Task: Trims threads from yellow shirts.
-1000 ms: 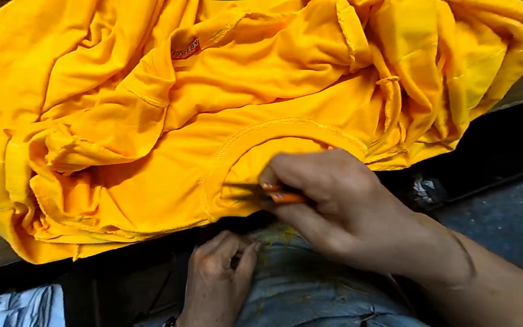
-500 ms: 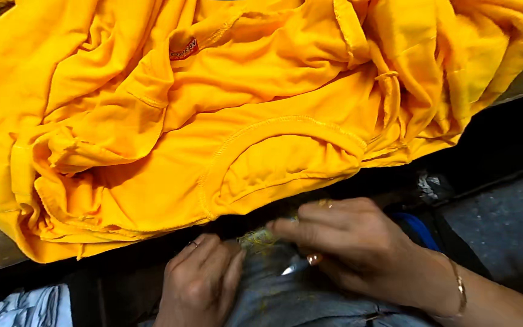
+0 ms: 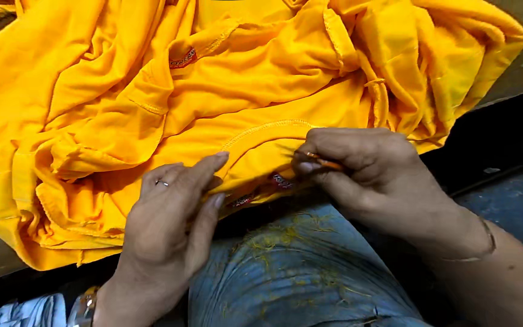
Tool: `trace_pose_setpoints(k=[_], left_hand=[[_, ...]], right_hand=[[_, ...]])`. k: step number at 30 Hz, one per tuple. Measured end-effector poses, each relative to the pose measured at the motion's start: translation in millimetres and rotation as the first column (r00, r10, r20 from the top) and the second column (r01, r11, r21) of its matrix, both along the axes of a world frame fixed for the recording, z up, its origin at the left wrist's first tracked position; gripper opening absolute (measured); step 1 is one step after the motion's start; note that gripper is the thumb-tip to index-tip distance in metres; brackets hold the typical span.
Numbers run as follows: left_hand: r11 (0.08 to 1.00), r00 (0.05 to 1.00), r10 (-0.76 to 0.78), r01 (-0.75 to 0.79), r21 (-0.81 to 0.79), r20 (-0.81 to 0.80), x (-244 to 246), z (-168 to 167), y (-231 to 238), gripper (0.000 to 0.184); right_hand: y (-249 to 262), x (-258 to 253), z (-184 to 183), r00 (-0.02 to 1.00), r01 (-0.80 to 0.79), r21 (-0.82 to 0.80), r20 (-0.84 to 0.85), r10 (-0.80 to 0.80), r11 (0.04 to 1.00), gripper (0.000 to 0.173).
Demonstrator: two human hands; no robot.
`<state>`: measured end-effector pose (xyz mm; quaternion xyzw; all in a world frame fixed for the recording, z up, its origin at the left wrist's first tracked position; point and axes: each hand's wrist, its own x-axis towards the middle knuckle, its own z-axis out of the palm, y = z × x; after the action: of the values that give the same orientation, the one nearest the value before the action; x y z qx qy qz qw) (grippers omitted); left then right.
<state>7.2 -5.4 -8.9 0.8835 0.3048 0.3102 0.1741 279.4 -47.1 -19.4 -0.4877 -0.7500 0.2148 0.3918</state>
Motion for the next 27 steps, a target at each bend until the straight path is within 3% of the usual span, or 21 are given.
trace_pose_setpoints(k=[5,11,18,24,27], left_hand=[[0.931,0.965,0.048,0.051,-0.362,0.259,0.9,7.9,11.3,0.035],[0.840,0.947,0.069,0.114,-0.531,0.313,-3.1,9.1,14.4,0.043],[0.945,0.976,0.010,0.063,-0.322,0.219,-12.0,11.6,23.1,0.051],[0.989,0.994,0.079,-0.070,-0.127,0.073,-16.9,7.5,15.0,0.054],[0.991,0.990,0.129,-0.126,-0.053,0.057,-25.2,3.2,11.9,0.045]], right_hand=[[6.8,0.1,8.9,0.982,0.047,-0.251,-0.169,-0.091,0.967,0.022],[10.4,5.6,7.3,0.957,-0.024,-0.312,-0.282,-0.068,0.950,0.021],[10.5,10.1,8.3,0.937,-0.044,-0.355,-0.339,-0.084,0.934,0.022],[8.9,12.1,7.1,0.934,-0.014,-0.351,-0.339,-0.113,0.936,0.023],[4.5,11.2,8.4,0.952,-0.012,-0.270,-0.298,-0.072,0.963,0.018]])
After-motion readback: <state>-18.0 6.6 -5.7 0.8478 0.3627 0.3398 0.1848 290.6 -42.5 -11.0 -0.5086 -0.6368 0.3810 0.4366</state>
